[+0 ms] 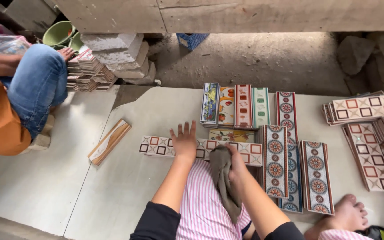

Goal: The person sits on the floor and wipes the surface of rectangular decorative tiles with a cloth. They pick up tiles one by one from a pile, wipe them, and place them back down. Another person is visible in the background performing a similar task.

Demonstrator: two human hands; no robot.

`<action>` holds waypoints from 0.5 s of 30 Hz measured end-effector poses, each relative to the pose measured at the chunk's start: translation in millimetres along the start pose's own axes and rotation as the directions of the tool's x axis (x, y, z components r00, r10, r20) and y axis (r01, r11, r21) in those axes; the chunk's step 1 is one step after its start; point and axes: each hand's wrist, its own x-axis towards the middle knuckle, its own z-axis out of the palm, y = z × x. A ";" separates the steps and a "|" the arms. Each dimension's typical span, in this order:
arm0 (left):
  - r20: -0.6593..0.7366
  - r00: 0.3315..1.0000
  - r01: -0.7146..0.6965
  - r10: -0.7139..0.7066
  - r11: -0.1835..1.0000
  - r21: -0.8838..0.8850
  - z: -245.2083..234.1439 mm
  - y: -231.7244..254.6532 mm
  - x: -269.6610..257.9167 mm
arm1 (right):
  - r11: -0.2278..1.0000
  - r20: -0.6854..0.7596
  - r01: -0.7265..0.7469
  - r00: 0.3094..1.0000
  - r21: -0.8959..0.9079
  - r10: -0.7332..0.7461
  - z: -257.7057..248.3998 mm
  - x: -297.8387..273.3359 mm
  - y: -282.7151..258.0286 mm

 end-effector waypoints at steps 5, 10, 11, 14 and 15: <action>-0.368 0.927 -0.259 0.076 0.838 -0.480 25.9 50.6 -7.7 | 0.881 -0.203 0.428 0.862 -0.201 -0.465 -27.6 3.1 -45.6; -0.164 0.975 -0.211 0.147 0.837 -0.505 26.1 65.6 -22.4 | 0.149 0.102 0.370 0.578 -0.917 -0.810 -64.9 21.1 -54.9; -0.107 0.980 -0.198 0.166 0.838 -0.509 23.8 63.7 -27.5 | -0.127 0.265 0.268 0.579 -0.955 -0.771 -60.8 11.1 -47.5; -0.062 0.981 -0.188 0.183 0.830 -0.525 19.9 63.2 -25.2 | -0.564 0.546 0.140 0.520 -0.814 -0.657 -56.9 27.0 -21.5; -0.060 0.980 -0.191 0.187 0.833 -0.519 26.8 64.2 -19.1 | -0.557 0.539 0.139 0.520 -0.819 -0.662 -60.3 38.7 -15.0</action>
